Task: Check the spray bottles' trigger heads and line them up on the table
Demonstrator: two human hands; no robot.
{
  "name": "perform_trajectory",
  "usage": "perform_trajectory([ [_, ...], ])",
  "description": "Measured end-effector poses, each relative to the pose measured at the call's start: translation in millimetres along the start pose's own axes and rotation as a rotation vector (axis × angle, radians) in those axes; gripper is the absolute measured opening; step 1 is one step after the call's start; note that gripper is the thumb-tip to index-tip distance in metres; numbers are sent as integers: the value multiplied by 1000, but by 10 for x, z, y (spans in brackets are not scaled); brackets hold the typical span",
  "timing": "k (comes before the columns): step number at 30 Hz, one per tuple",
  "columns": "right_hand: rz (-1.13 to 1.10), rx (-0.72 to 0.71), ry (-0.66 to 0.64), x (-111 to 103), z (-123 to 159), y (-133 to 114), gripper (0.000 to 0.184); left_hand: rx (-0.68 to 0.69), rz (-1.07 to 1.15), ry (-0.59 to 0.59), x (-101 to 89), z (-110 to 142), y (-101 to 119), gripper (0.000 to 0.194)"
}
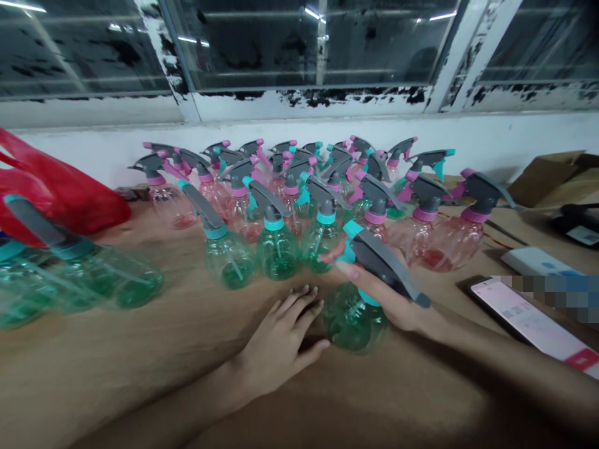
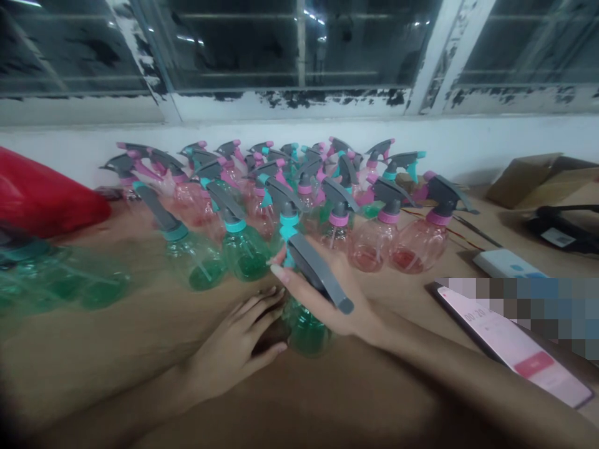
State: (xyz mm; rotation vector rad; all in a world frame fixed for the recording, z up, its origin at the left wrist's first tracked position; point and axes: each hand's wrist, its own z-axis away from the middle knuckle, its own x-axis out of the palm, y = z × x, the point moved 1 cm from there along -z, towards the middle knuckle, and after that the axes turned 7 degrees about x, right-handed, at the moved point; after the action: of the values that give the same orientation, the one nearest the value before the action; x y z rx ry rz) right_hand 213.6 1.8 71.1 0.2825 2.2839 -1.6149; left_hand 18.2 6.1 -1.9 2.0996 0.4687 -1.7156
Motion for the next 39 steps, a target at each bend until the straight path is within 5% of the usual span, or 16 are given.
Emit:
perform_trajectory([
  [39,-77,19,-29,-3,12,1,19,12,-10,29,17,21,-9,52],
])
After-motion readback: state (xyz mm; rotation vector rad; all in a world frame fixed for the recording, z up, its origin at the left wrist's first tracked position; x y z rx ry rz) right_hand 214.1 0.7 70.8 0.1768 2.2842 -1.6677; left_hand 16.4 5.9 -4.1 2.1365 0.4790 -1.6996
